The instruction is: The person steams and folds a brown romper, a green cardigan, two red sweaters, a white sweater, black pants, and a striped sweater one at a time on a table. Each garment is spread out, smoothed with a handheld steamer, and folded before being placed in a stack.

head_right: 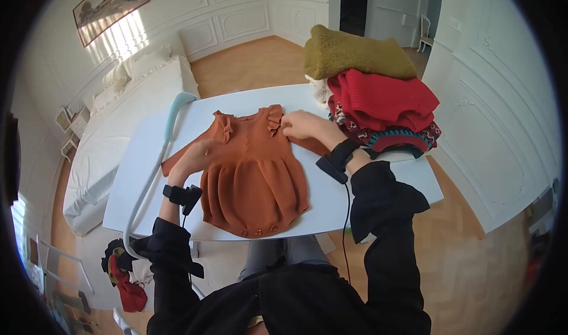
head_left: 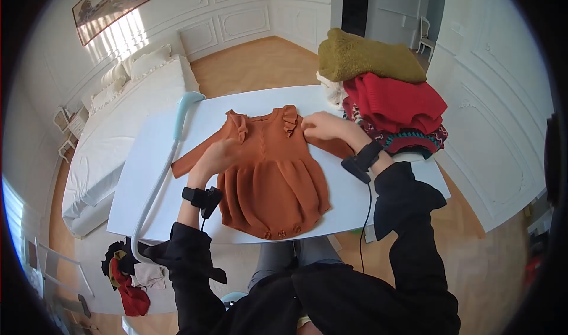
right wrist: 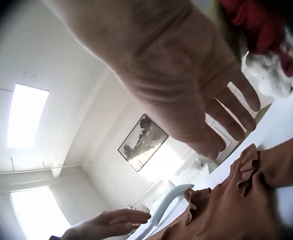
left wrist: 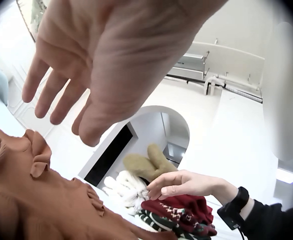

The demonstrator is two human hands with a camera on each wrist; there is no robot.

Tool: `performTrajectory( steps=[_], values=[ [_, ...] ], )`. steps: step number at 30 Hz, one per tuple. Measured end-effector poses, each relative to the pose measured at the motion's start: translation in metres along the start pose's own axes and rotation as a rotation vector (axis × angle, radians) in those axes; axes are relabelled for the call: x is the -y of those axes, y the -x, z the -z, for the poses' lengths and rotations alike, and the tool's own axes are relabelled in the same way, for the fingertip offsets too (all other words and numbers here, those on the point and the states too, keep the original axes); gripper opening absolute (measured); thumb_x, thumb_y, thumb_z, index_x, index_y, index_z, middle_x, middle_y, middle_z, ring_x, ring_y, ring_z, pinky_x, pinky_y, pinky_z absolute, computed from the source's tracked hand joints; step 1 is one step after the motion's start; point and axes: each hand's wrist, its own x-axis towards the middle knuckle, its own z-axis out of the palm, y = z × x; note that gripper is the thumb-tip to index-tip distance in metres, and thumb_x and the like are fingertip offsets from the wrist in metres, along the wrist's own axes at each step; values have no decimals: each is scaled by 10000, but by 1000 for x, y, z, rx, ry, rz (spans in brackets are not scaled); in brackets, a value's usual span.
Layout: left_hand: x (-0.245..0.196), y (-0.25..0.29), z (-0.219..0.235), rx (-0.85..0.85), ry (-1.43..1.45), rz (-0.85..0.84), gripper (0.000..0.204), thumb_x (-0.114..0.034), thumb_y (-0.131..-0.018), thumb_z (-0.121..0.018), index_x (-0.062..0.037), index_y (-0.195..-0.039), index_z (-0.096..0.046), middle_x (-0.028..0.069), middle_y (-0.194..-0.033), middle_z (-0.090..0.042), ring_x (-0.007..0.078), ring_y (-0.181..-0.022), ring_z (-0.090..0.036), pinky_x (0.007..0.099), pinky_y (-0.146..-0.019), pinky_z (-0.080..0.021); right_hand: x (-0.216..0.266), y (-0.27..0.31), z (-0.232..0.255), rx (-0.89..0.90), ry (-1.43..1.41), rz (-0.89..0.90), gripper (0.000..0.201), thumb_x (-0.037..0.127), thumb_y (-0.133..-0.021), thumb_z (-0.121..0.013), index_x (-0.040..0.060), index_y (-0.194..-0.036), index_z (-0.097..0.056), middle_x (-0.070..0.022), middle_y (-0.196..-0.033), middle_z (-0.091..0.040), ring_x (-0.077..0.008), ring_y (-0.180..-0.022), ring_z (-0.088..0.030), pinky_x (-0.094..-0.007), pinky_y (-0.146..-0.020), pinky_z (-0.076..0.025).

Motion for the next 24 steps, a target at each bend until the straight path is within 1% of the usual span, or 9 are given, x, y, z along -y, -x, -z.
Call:
performTrajectory(
  steps=[2, 3, 5, 9, 13, 18, 21, 22, 24],
  values=[
    [8, -6, -25, -28, 36, -73, 332, -154, -838, -596, -40, -1149, -611, 180, -1195, -590, 336, -1081, -577, 393, -913, -465, 12, 8, -19, 117, -41, -5, 386, 272, -836, -565, 53, -1149, -615, -213, -1068, -628, -358, -1033, -587, -399, -899, -464],
    [15, -10, -37, -58, 69, -130, 320, -194, -844, -593, -42, -1123, -632, 182, -1184, -595, 341, -1095, -569, 405, -935, -451, 13, 9, -36, 104, -7, -31, 429, 285, -847, -559, 81, -1224, -578, -190, -1182, -573, -340, -1139, -522, -415, -949, -426],
    [21, -17, -52, 6, 80, -127, 365, -213, -843, -602, -70, -1179, -610, 185, -1240, -562, 343, -1148, -535, 402, -963, -439, 18, 14, -57, 65, 40, -92, 455, 286, -857, -550, 102, -1273, -544, -152, -1275, -517, -308, -1218, -460, -432, -987, -390],
    [29, -23, -71, -20, -41, -117, 438, -252, -859, -594, -121, -1275, -554, 192, -1327, -484, 366, -1241, -445, 416, -1027, -390, 6, 9, -73, 101, 177, -83, 435, 223, -847, -548, 106, -1266, -552, -112, -1310, -498, -271, -1245, -443, -442, -996, -384],
    [21, -26, -70, 20, -93, -62, 464, -293, -886, -560, -160, -1327, -512, 186, -1380, -433, 359, -1284, -403, 411, -1050, -372, -21, -11, -77, -22, 228, -113, 425, 93, -826, -513, 110, -1247, -565, -64, -1292, -534, -259, -1220, -481, -443, -984, -395],
    [22, -47, -86, 62, -221, 74, 531, -371, -964, -425, -268, -1467, -290, 161, -1528, -216, 354, -1413, -179, 547, -1107, -217, -39, -34, -82, -119, 255, -178, 403, 114, -862, -507, 123, -1262, -553, -61, -1337, -500, -276, -1251, -449, -466, -988, -377],
    [17, -49, -83, 123, -230, 118, 537, -391, -972, -397, -291, -1479, -254, 151, -1545, -172, 349, -1429, -135, 547, -1120, -179, -17, -40, -66, 71, 406, -246, 410, 111, -870, -512, 127, -1280, -532, -83, -1329, -493, -306, -1234, -443, -497, -992, -354],
    [18, -49, -83, 121, -229, 119, 537, -391, -972, -397, -291, -1479, -254, 151, -1545, -172, 349, -1429, -135, 547, -1120, -179, -13, -42, -69, 71, 408, -245, 410, 111, -870, -512, 127, -1280, -532, -83, -1329, -493, -306, -1234, -443, -497, -992, -354],
    [19, -49, -85, 174, -225, 146, 545, -421, -979, -362, -321, -1490, -202, 129, -1565, -106, 331, -1445, -71, 549, -1131, -121, -6, -38, -79, -243, 337, -4, 443, 229, -901, -517, 133, -1333, -484, -137, -1377, -447, -340, -1276, -406, -522, -1039, -306]
  ],
)
